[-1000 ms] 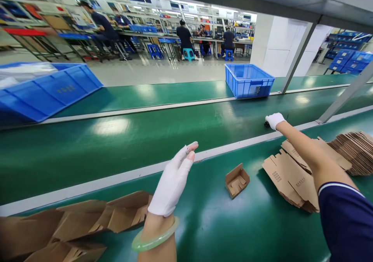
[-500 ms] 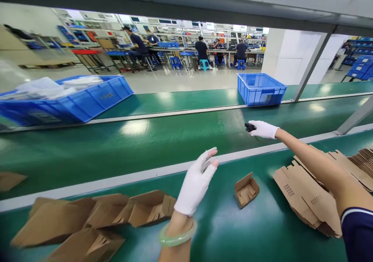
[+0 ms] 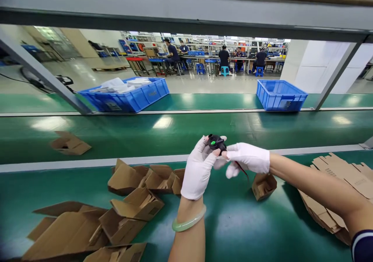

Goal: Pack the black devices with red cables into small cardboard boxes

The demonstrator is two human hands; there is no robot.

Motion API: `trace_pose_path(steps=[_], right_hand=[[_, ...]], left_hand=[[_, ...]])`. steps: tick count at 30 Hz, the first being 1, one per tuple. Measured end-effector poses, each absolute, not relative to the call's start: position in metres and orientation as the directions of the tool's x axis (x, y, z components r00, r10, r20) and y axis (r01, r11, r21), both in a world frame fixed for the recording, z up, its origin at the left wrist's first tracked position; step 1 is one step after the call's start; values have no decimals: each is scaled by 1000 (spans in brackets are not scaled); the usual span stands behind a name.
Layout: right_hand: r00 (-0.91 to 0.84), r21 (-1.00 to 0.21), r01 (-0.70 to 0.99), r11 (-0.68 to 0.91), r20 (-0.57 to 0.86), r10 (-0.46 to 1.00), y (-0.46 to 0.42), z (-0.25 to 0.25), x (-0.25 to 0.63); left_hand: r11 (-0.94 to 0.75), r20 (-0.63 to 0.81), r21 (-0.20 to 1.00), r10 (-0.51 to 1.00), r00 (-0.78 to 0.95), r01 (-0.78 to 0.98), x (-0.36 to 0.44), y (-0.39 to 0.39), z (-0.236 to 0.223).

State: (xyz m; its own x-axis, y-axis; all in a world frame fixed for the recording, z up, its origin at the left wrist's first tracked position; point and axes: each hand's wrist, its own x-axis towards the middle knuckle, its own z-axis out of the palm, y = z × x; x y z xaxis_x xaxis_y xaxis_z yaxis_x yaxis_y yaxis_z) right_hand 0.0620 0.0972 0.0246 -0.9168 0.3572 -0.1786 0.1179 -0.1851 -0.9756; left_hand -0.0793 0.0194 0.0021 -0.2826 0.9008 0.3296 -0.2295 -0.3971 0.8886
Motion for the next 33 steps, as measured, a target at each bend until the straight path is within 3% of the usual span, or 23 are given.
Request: trace_pose_path(steps=[3,5,8,11,13,15,17,19,20,22,24,26,29,31,33], right_hand=[[-856,-939,343,26,-301,420,75,38,81],[-799,-853,478,212,-321,507,63,54,100],[-754,-684,536,494,-125,645,53,83,123],[-746,-509,510,693,138,651,61,103,129],[-728,-493,508,706,192,658,75,102,125],[-704,-575,511,640,147,694,90,88,121],[-689,-667,508,545,65,722,98,66,119],[-687,-653,539,533,25,726,94,43,123],[-703,-576,564,592,41,710,87,34,126],[-770,-281,587,759,95,631,67,23,136],[-846,48,529,848,117,521,48,26,146],[-883,201,468,861,128,451,38,40,152],[-853,121,497,859,252,457,50,63,154],[-776,-108,529,842,341,531,70,67,152],[-684,-404,496,768,363,633,86,61,151]], left_hand=[[-435,375,894,859,-349,-108,-88,20,-3],[-412,397,911,860,-322,23,-91,20,-5],[-354,394,907,905,-163,227,-87,20,-5],[-398,401,851,914,68,343,-73,18,0],[-451,408,829,892,196,330,-62,16,4],[-463,409,844,882,233,269,-56,15,5],[-439,410,878,895,176,189,-54,15,3],[-413,408,905,911,65,101,-56,18,-1],[-405,407,911,914,-4,71,-57,20,-3],[-387,401,915,904,-149,114,-59,25,-7],[-345,416,892,879,-231,292,-57,28,-9],[-330,469,811,861,-199,484,-51,30,-10],[-453,513,699,856,53,554,-39,29,-9],[-536,502,708,840,206,459,-33,27,-8],[-542,488,769,841,234,339,-30,26,-8]])
